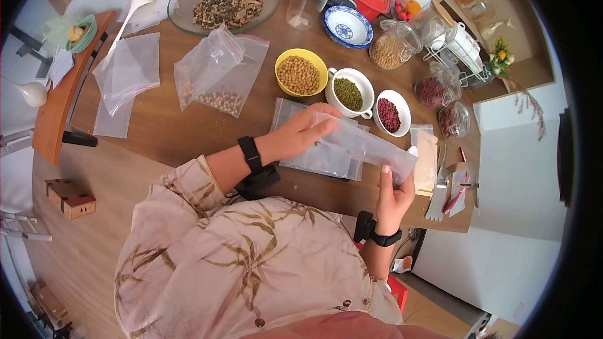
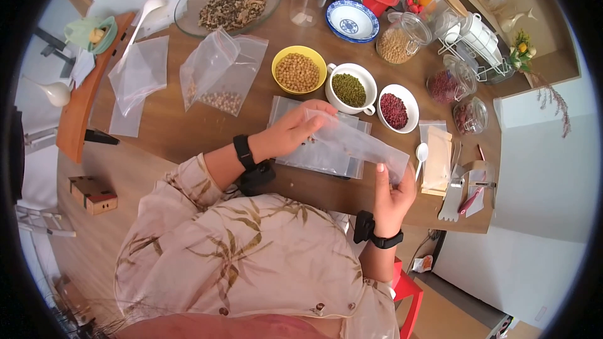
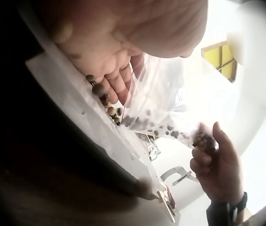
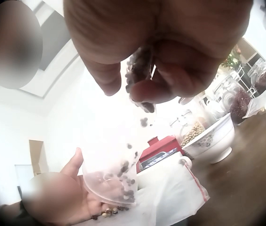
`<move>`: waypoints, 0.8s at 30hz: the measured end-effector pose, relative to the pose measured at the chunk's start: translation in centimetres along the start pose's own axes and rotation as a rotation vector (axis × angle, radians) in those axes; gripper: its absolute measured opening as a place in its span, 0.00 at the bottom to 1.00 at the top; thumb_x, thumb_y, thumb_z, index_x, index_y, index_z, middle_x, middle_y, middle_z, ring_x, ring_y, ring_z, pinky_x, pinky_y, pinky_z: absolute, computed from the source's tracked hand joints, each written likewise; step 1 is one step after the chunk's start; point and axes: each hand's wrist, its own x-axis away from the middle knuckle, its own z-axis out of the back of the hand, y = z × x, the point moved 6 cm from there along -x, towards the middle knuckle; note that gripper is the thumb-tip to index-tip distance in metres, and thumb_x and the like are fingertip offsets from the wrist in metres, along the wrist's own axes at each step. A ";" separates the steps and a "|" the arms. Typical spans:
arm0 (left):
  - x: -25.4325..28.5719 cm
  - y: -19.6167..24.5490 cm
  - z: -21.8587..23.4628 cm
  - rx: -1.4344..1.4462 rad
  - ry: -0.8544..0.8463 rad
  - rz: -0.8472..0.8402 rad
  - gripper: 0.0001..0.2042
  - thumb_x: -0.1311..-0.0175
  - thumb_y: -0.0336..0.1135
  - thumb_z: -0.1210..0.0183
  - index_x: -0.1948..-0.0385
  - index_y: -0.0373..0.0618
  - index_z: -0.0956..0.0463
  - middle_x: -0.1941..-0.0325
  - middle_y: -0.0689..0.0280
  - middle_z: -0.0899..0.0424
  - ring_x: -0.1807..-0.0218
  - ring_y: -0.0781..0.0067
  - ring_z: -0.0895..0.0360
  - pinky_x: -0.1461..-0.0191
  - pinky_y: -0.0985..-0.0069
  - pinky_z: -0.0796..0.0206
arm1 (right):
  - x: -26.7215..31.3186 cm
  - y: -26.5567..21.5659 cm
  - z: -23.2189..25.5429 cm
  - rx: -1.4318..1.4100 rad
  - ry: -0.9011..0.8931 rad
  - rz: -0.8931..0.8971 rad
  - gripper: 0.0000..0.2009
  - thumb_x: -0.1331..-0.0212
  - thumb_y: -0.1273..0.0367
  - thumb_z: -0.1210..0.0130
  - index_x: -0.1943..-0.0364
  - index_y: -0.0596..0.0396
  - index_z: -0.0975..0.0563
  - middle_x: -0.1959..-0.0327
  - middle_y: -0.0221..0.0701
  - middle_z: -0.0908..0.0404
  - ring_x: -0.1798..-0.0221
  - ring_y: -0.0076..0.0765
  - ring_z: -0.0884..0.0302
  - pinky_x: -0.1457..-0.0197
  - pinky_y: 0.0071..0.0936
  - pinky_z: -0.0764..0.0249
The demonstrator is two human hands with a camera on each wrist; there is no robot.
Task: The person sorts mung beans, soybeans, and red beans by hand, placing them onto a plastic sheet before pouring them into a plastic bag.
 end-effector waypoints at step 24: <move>0.3 1.1 -0.1 0.061 0.017 0.020 0.19 0.11 0.39 0.48 0.27 0.43 0.28 0.28 0.64 0.21 0.28 0.73 0.26 0.21 0.66 0.36 | -0.9 0.9 1.2 -0.160 -0.024 -0.020 0.21 0.24 0.70 0.31 0.33 0.61 0.23 0.43 0.34 0.15 0.53 0.25 0.17 0.48 0.24 0.19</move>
